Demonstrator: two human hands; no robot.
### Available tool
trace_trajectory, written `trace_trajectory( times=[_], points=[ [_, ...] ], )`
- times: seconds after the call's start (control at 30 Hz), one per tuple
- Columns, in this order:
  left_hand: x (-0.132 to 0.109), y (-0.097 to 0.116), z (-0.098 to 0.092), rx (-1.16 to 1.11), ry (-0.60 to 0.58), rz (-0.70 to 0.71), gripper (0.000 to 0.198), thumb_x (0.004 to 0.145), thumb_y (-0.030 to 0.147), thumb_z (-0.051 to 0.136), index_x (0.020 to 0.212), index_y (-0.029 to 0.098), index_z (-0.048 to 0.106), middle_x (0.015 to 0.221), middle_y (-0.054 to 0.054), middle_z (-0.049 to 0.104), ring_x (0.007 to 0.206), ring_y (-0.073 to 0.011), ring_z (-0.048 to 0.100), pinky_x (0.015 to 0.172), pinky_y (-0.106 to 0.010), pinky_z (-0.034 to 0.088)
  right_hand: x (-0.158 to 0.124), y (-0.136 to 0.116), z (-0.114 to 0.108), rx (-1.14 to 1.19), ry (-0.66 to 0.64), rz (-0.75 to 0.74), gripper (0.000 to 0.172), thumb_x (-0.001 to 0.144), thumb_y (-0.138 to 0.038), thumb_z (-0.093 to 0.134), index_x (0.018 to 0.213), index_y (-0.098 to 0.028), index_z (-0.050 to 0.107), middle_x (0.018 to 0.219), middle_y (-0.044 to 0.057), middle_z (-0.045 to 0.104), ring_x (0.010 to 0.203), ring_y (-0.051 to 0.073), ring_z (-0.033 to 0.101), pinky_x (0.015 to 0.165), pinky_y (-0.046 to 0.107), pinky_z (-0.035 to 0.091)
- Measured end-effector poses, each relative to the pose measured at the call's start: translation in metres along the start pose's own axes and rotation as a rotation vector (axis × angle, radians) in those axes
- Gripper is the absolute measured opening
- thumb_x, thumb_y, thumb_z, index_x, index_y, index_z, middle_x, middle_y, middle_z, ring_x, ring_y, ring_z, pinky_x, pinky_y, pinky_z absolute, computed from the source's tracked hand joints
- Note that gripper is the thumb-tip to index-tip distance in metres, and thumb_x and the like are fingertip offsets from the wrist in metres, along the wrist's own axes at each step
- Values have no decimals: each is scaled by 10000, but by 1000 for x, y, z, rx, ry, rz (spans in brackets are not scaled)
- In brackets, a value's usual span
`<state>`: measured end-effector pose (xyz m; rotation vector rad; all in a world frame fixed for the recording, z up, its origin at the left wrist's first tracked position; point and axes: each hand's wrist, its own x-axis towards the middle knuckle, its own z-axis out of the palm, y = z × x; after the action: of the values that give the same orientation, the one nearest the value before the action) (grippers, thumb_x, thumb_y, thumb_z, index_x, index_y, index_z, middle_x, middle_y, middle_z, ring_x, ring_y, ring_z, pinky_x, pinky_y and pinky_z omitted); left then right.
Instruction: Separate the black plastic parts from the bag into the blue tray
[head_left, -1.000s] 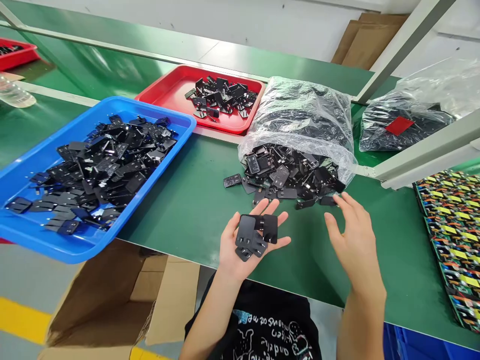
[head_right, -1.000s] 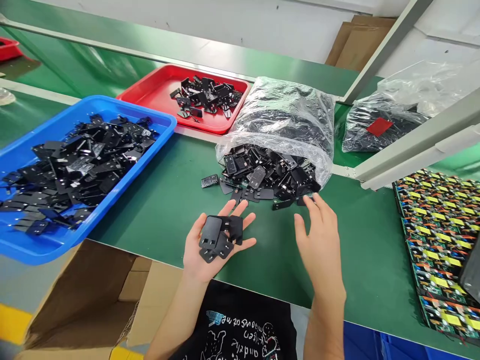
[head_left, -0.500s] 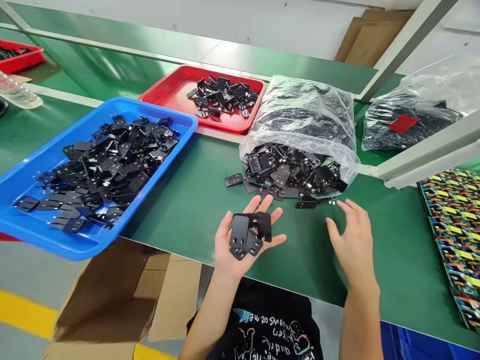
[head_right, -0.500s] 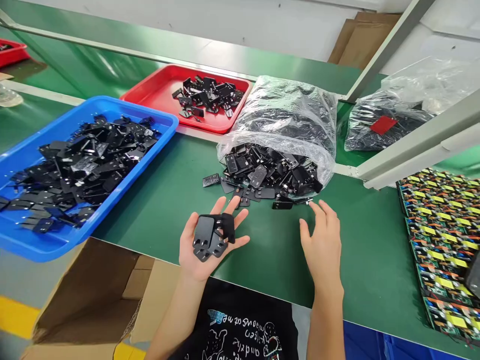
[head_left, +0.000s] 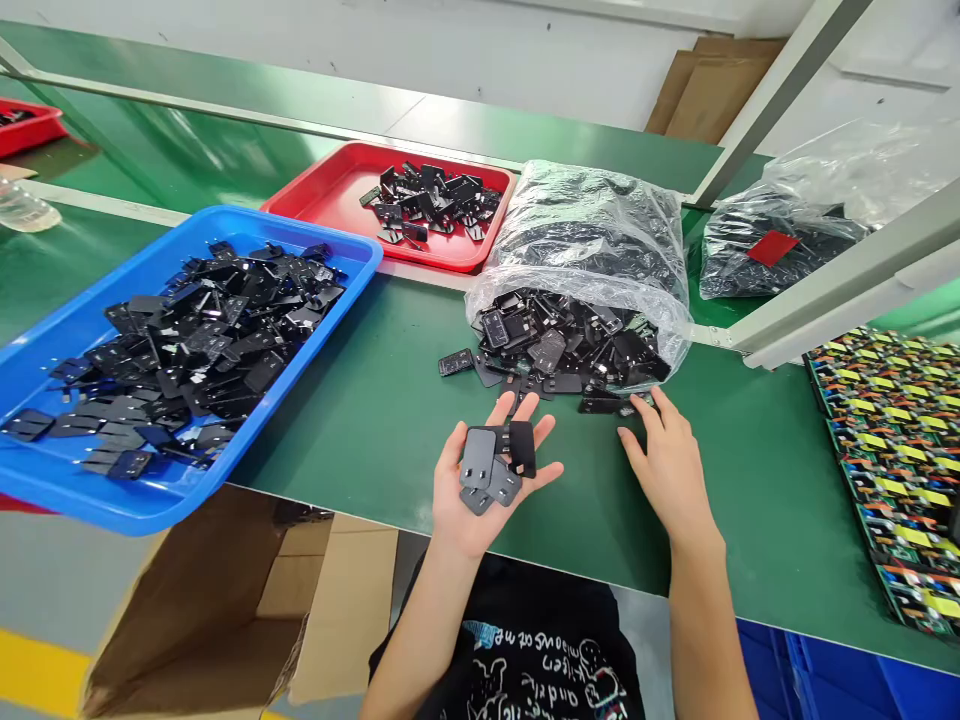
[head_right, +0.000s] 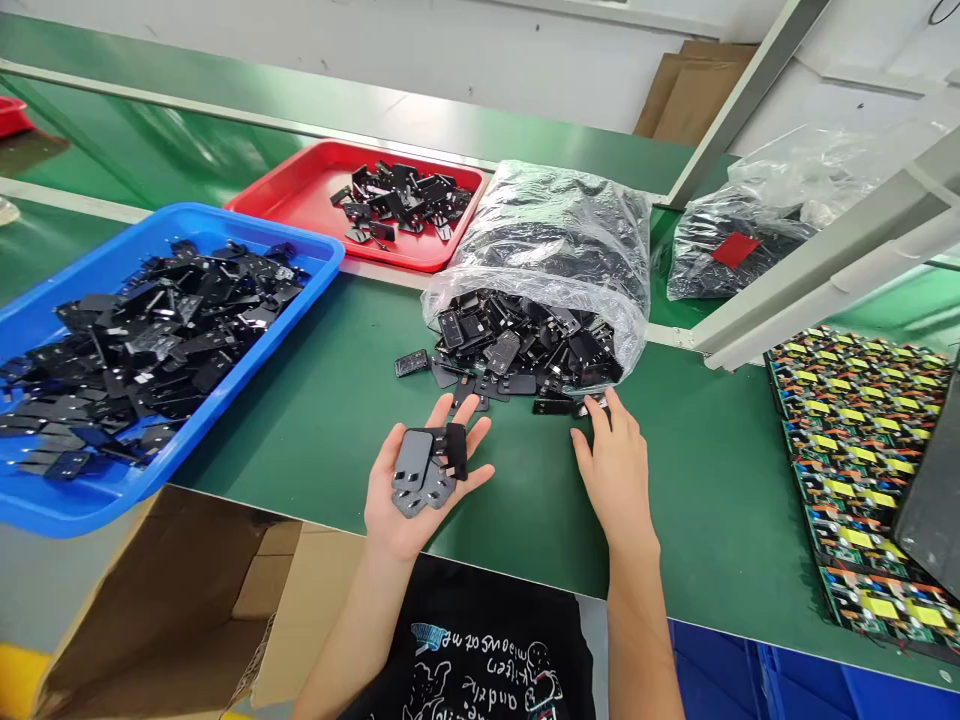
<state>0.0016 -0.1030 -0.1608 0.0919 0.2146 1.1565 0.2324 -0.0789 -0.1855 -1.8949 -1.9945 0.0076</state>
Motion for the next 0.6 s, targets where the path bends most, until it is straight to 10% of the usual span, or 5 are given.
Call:
trace_trajectory(
  times=[0.27,0.43,0.6],
  points=[
    [3,-14,-2,-72,24,-86,552,929,428,199,1452,258,154,1499,-65,250,1365,-289,230,1051,-605,164,-5,-12,-13,188,128,127,257,894,-364,440,785,-195,602,817,69,606,794,220,519,683,348,427],
    [4,-19,-4,-135,22,-98,568,919,446,239,1448,247,183,1488,-72,275,1362,-299,236,1051,-609,161,-8,-53,-42,761,32,143,235,869,-339,499,707,-202,602,861,43,597,790,179,558,688,309,466],
    [3,-19,-2,-97,55,-116,538,918,420,266,1415,218,297,1452,-106,349,1348,-313,265,1051,-603,157,-5,-85,-37,756,-91,-25,138,829,-290,556,916,-233,646,1098,61,561,1002,211,538,874,386,445]
  ],
)
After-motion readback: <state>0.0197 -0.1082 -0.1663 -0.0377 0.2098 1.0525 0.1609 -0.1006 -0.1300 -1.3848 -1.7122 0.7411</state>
